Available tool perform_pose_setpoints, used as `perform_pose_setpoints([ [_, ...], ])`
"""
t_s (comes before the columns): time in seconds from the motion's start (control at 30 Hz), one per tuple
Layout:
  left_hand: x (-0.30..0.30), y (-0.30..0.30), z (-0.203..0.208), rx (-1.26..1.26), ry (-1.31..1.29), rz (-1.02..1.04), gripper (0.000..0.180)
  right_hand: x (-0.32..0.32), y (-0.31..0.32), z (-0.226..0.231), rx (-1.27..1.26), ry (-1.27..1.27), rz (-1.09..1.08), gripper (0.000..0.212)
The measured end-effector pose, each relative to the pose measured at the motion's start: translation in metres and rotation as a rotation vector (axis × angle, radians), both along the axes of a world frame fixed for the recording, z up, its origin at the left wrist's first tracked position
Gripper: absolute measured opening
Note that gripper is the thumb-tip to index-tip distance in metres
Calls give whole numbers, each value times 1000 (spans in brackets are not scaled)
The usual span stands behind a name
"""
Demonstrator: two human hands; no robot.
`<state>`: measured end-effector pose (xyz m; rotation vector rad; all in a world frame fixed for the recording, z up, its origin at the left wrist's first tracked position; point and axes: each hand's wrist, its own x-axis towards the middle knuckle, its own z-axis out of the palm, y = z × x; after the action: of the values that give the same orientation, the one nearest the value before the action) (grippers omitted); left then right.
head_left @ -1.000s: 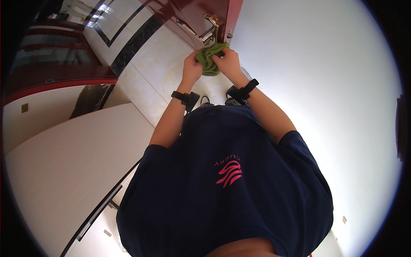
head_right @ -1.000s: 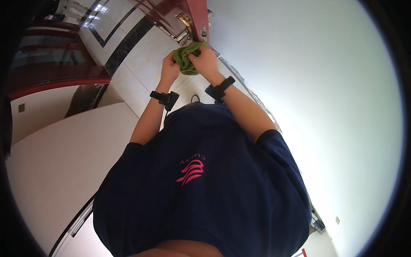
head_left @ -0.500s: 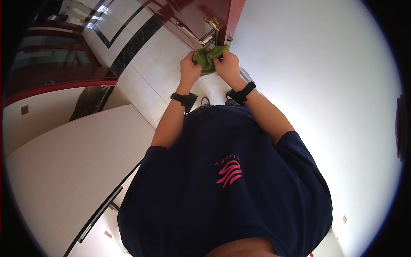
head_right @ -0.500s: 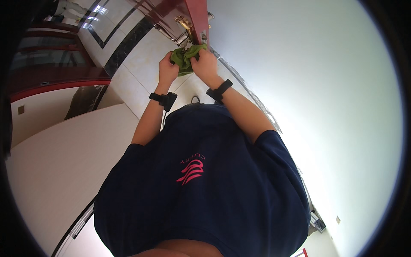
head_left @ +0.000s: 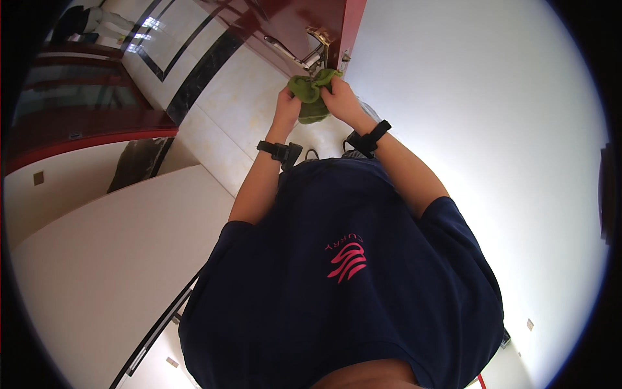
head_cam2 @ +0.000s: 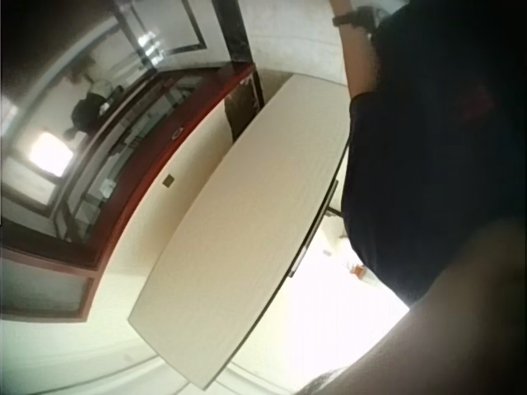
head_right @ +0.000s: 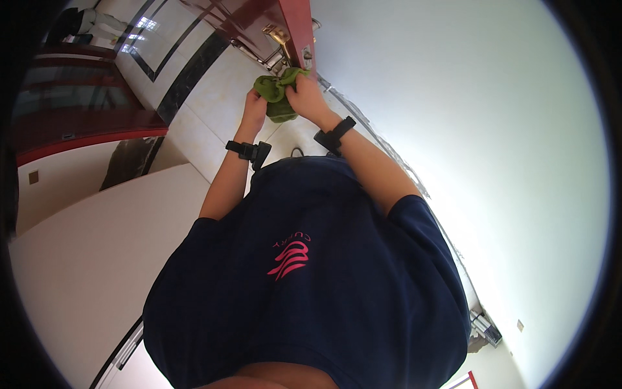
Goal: The person wipes an electrical outlet on a wall and then the handle and edges of a red door with a cloth.
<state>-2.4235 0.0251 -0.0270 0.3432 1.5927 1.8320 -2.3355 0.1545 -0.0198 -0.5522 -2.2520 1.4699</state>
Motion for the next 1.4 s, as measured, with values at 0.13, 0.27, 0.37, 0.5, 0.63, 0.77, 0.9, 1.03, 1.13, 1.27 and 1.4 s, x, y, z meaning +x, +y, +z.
perform_pose_setpoints([
  [0.13,-3,-1,-1,6,33,-24,24,2,-3,4,-94,-3,3,23],
  [0.27,-9,-2,3,-41,134,-56,24,6,-13,14,-40,10,-64,24],
  [0.37,-8,2,7,-40,130,-65,25,6,-11,7,-14,5,-108,24],
  [0.5,-6,1,3,-71,133,-70,27,8,-8,4,-35,-21,-105,19],
  [0.63,2,3,4,-46,88,-50,29,10,-4,3,-69,12,-64,21],
  [0.77,5,1,-6,-53,71,-63,30,13,0,-22,0,-16,-51,22],
  [0.9,13,6,-24,-28,73,-65,30,23,5,-29,-95,-94,-25,24],
  [1.03,22,2,-45,-149,134,-172,29,43,9,-42,-136,-133,36,25],
  [1.13,31,-2,-52,-211,193,-237,28,58,11,-62,-234,-133,27,26],
  [1.27,38,-3,-58,-128,195,-72,27,60,19,-57,-261,-80,-116,25],
  [1.4,40,-3,-61,-410,727,157,30,58,32,-35,-197,79,-211,27],
])
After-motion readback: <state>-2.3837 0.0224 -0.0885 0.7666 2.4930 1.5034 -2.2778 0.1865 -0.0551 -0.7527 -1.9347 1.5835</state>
